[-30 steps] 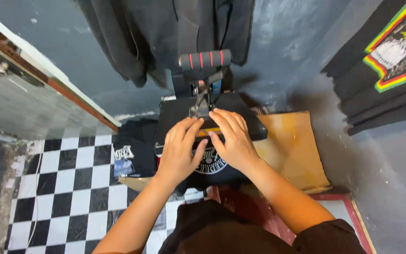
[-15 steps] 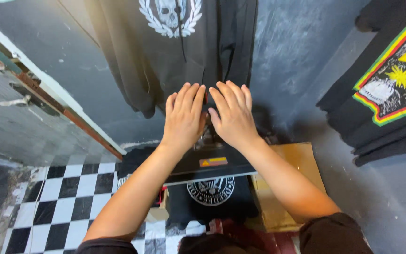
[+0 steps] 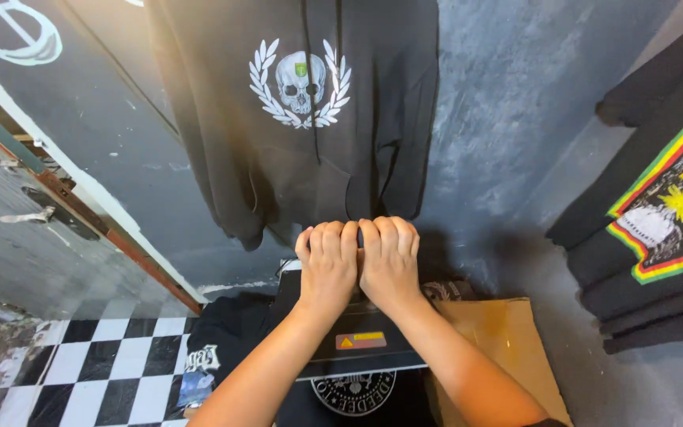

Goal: The person unfolds a black t-shirt, places it on a heat press machine, and closes the press to apply a design. They then open the press, remove the t-shirt, and fold it.

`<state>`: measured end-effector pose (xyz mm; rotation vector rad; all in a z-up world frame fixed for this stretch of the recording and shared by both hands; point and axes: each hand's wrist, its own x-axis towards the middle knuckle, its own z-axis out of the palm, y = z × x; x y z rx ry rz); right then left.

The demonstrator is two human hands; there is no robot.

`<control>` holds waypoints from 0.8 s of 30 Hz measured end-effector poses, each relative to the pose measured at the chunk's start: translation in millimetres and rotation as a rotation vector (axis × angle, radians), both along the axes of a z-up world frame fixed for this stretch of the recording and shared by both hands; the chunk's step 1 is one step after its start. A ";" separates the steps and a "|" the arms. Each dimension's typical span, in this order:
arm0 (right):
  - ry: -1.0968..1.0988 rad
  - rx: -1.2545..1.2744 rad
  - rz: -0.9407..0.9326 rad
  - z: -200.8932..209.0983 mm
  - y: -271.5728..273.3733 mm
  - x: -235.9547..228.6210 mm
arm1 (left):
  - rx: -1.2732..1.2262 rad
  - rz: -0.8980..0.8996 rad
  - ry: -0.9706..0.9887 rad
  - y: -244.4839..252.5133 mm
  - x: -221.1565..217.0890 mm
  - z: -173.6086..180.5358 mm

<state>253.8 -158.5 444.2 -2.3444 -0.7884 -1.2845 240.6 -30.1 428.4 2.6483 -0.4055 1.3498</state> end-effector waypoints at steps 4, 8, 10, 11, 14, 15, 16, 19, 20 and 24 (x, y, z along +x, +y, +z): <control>-0.007 0.000 -0.033 -1.6 2.1 2.7 | -0.018 -0.018 -0.005 1.8 2.0 -0.9; 0.001 -0.010 -0.031 -1.6 1.1 0.9 | 0.026 -0.022 -0.016 5.0 3.6 -3.9; 0.007 0.001 -0.038 -1.3 2.4 1.5 | 0.029 -0.038 -0.024 6.8 6.3 -1.6; 0.010 -0.010 -0.045 -2.1 1.6 -1.1 | 0.029 -0.030 -0.033 6.5 4.7 -1.2; 0.031 -0.021 -0.048 -1.1 0.7 -5.5 | 0.032 -0.008 -0.029 5.7 -0.3 -1.5; 0.040 -0.024 -0.041 0.2 1.3 -6.6 | 0.031 0.008 -0.024 6.0 -2.6 -1.9; 0.055 -0.028 -0.038 2.0 0.7 -10.7 | 0.027 0.011 -0.009 5.9 -7.6 2.0; 0.132 -0.041 -0.008 5.6 -2.4 -25.9 | 0.019 -0.009 0.061 7.0 -24.6 10.3; 0.138 -0.055 -0.012 6.0 -4.4 -33.8 | 0.046 -0.011 0.078 7.9 -32.6 11.2; 0.244 -0.075 0.021 12.2 -16.2 -82.3 | 0.088 -0.105 0.212 14.7 -84.3 17.1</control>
